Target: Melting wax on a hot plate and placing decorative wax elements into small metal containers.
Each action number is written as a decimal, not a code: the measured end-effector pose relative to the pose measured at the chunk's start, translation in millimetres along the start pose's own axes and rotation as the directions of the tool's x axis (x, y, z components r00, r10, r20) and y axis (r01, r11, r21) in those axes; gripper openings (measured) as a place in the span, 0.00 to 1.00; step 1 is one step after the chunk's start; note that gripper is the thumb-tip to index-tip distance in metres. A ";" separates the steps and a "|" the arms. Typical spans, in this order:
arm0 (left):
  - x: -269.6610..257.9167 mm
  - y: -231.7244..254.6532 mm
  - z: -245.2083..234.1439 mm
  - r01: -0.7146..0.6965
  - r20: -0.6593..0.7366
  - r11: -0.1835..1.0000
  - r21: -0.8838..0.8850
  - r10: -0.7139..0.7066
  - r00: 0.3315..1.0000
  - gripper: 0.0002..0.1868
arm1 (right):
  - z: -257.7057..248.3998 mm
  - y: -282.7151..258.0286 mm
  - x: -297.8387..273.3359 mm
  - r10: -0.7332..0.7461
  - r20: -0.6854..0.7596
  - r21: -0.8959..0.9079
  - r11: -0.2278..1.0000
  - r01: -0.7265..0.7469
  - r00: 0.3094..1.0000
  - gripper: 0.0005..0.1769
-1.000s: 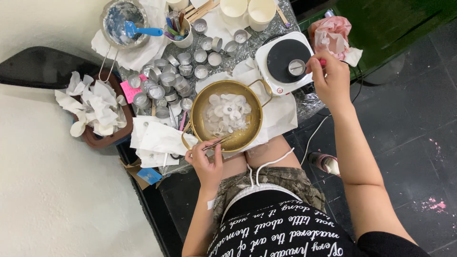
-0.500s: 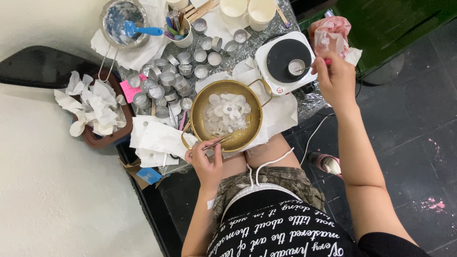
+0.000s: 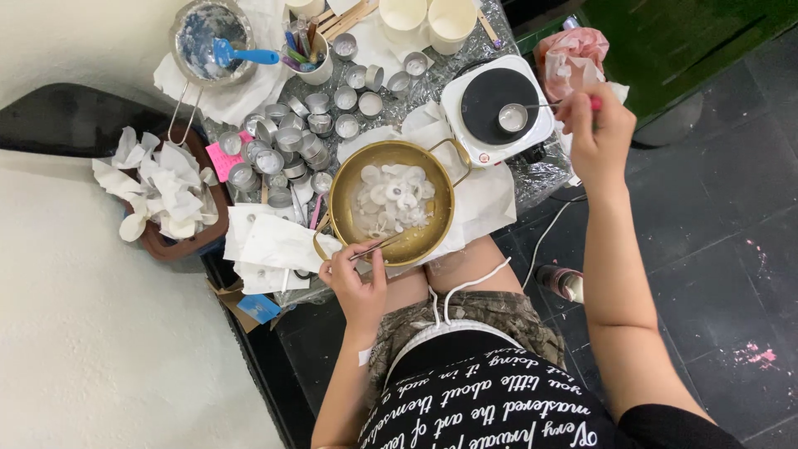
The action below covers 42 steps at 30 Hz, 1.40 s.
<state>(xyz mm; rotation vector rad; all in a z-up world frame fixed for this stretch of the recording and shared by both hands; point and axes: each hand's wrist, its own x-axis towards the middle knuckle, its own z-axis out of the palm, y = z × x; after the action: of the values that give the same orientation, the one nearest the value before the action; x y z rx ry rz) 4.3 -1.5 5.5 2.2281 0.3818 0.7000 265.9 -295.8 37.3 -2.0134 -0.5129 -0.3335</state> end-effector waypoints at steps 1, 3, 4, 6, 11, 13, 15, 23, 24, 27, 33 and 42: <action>1.8 2.0 0.0 -0.007 -0.006 1.000 0.017 0.007 1.000 0.14 | -2.3 9.5 -5.2 -0.020 -0.050 0.049 0.999 0.023 0.999 0.11; 10.0 9.3 2.5 -0.036 -0.018 0.999 0.028 0.037 0.999 0.14 | 0.1 25.9 -15.3 0.062 -0.084 0.199 0.979 -0.045 0.995 0.10; 14.4 13.2 3.9 -0.070 -0.021 0.997 0.035 0.071 0.997 0.14 | 0.0 34.1 -21.9 0.156 -0.111 0.342 0.933 -0.109 0.982 0.10; 27.5 20.8 12.8 -0.111 -0.001 0.994 0.024 0.111 0.994 0.14 | 0.0 43.5 -30.5 0.166 -0.121 0.378 0.919 -0.109 0.979 0.09; 69.5 43.5 45.2 -0.216 0.075 0.975 -0.044 0.219 0.973 0.12 | 1.4 39.9 -45.5 0.248 -0.164 0.480 0.866 -0.142 0.955 0.09; 89.9 54.3 61.9 -0.302 0.096 0.944 -0.129 0.315 0.944 0.12 | 0.8 37.5 -46.6 0.296 -0.181 0.544 0.825 -0.156 0.938 0.12; 104.7 70.9 70.3 -0.347 0.099 0.924 -0.161 0.365 0.926 0.12 | -0.2 39.7 -51.3 0.309 -0.168 0.558 0.812 -0.168 0.936 0.12; 137.4 94.0 113.4 -0.498 0.152 0.838 -0.222 0.535 0.831 0.11 | -1.2 46.3 -66.4 0.392 -0.143 0.634 0.741 -0.220 0.909 0.15; 139.9 94.6 119.2 -0.553 0.168 0.815 -0.173 0.578 0.799 0.11 | -1.5 47.5 -66.4 0.398 -0.148 0.650 0.729 -0.214 0.906 0.15; 145.0 95.2 134.9 -0.652 0.195 0.754 -0.079 0.654 0.731 0.11 | -3.7 50.6 -65.8 0.403 -0.162 0.668 0.716 -0.200 0.901 0.15; 154.4 94.8 148.8 -0.731 0.211 0.681 -0.040 0.721 0.660 0.12 | -6.0 50.3 -62.0 0.402 -0.156 0.675 0.710 -0.200 0.902 0.15; 162.5 95.9 150.1 -0.750 0.278 0.657 -0.082 0.737 0.616 0.15 | -2.4 55.9 -60.6 0.399 -0.132 0.701 0.685 -0.199 0.907 0.16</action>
<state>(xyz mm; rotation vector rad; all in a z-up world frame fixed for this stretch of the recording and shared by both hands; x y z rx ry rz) 228.9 -76.4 51.1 2.4567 -0.7580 0.7510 240.3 -334.5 -31.0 -1.2670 -0.0770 -0.1755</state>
